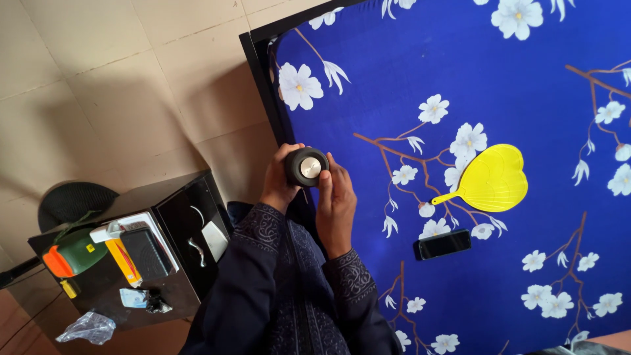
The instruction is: The person organizes items on a small black table and a blue floral cabinet. They open a drawer, place a white cable inside, and close it. They then move a notebook, a plastic bag, a screwdriver, and a charger onto the table. They inspect a green and orange speaker and a black cylindrical speaker, placing them on the table. Finally, they pick up a yellow fan and a red-capped bottle, then open the drawer again.
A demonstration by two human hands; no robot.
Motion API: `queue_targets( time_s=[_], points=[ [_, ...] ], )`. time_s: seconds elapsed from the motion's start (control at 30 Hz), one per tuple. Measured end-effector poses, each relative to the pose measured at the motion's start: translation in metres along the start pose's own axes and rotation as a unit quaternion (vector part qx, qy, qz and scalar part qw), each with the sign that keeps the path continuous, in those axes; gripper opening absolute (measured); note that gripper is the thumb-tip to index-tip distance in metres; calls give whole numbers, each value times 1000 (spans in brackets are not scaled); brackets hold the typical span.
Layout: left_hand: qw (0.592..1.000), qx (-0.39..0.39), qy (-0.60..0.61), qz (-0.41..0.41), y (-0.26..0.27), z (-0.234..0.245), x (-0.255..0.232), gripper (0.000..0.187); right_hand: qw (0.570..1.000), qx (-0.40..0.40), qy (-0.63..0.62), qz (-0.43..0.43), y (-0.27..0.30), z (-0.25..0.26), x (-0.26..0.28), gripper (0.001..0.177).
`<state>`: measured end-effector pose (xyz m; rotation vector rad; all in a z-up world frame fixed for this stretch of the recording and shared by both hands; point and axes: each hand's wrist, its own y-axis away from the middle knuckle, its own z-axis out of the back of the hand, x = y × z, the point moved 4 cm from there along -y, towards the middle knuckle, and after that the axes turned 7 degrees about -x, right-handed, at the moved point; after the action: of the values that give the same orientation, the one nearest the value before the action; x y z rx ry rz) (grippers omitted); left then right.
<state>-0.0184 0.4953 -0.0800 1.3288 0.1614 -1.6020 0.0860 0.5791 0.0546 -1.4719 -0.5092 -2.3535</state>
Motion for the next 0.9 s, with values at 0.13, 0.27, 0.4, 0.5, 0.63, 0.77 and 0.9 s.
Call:
queue_targets(
  time_s=[0.13,0.27,0.4,0.5,0.63,0.77,0.9],
  points=[
    [994,-44,73,76,-1,2,-2,53,1000,-6,12,16,11,-7,2,48],
    [931,-138,233,243,4,-1,-1,39,999,-18,-1,44,19,-16,2,59],
    [809,-226,378,390,7,-5,-6,38,992,-40,39,113,15,-16,-15,66],
    [821,-278,368,335,9,0,-23,23,974,-87,109,178,12,-4,-20,43],
    [823,-294,367,318,14,2,-28,25,946,-162,115,257,11,4,-9,32],
    [833,-293,384,269,24,9,-33,14,937,-180,87,285,11,6,8,18],
    [854,-286,382,210,26,14,-27,18,937,-151,65,310,12,-7,15,19]
  ],
)
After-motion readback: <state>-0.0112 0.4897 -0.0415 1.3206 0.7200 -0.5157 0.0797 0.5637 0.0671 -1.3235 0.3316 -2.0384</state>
